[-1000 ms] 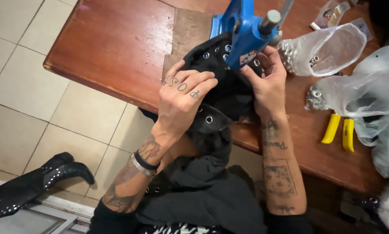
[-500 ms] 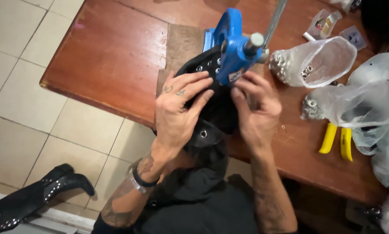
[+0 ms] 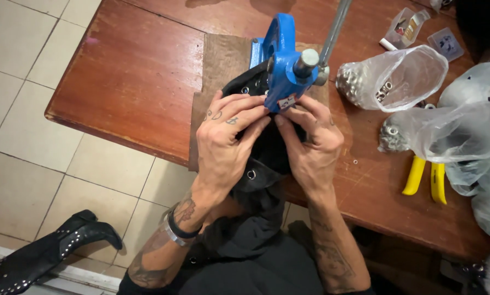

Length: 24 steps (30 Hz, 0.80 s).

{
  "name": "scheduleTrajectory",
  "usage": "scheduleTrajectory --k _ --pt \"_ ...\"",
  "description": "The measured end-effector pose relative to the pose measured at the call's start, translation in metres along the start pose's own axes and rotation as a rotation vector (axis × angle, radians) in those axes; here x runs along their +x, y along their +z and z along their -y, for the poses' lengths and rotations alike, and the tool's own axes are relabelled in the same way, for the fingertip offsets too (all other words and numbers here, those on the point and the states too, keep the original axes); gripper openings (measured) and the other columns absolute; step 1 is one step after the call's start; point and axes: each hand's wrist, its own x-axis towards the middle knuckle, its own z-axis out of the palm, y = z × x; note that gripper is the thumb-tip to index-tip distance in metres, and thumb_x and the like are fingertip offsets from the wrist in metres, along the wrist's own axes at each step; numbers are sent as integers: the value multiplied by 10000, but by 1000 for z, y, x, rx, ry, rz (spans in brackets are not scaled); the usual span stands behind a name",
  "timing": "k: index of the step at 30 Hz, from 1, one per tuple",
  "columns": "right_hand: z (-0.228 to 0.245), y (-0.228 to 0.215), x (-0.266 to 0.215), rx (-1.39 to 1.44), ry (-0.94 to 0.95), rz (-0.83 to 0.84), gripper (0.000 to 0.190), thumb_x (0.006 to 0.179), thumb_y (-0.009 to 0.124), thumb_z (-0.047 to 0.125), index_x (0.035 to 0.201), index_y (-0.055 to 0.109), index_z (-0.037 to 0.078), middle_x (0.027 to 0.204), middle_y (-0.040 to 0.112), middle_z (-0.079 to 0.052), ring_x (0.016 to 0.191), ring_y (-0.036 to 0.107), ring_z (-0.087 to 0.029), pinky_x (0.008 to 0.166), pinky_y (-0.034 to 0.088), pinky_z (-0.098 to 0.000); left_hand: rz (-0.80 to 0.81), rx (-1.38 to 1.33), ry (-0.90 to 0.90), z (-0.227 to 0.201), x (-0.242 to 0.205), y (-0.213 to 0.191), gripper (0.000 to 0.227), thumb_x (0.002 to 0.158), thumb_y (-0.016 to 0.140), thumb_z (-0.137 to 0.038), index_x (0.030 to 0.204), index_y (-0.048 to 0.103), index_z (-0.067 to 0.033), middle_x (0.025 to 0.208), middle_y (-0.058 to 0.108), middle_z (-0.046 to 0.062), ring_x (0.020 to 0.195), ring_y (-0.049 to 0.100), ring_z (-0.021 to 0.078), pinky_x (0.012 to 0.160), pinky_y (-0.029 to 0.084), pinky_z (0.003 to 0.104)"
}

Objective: Installing metal eyelets into a black garment using a hand press.

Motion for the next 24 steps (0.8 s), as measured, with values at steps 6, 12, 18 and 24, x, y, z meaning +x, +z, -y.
scheduleTrajectory --k 6,12,18,24 --pt "13 -73 8 -222 34 -135 136 1025 801 15 1145 751 50 1245 737 -89 1002 659 -131 796 514 -241 -86 16 -37 -14 -16 -52 257 947 784 -52 1196 750 -105 1248 736 60 1232 677 253 1117 522 391" --pt "0 -160 58 -537 -72 -72 184 1015 669 -62 1193 674 -14 1172 698 -146 1075 723 -213 926 605 -293 -307 194 -271 -25 -88 -122 254 893 729 60 1137 659 68 1209 677 171 1074 632 238 625 436 254" --pt "-80 -135 115 -833 -82 397 134 873 710 33 975 797 28 898 716 -243 790 695 -411 679 543 -472 -442 237 -231 70 -231 -164 239 1082 678 25 1303 613 91 1278 594 242 1049 650 259 886 570 279" --pt "-126 -100 124 -1211 -141 652 55 755 706 73 750 731 25 776 702 -231 745 703 -401 651 566 -489 -369 485 -326 84 -260 -207 225 1129 662 -27 1292 596 113 1305 616 232 1087 657 288 941 566 322"
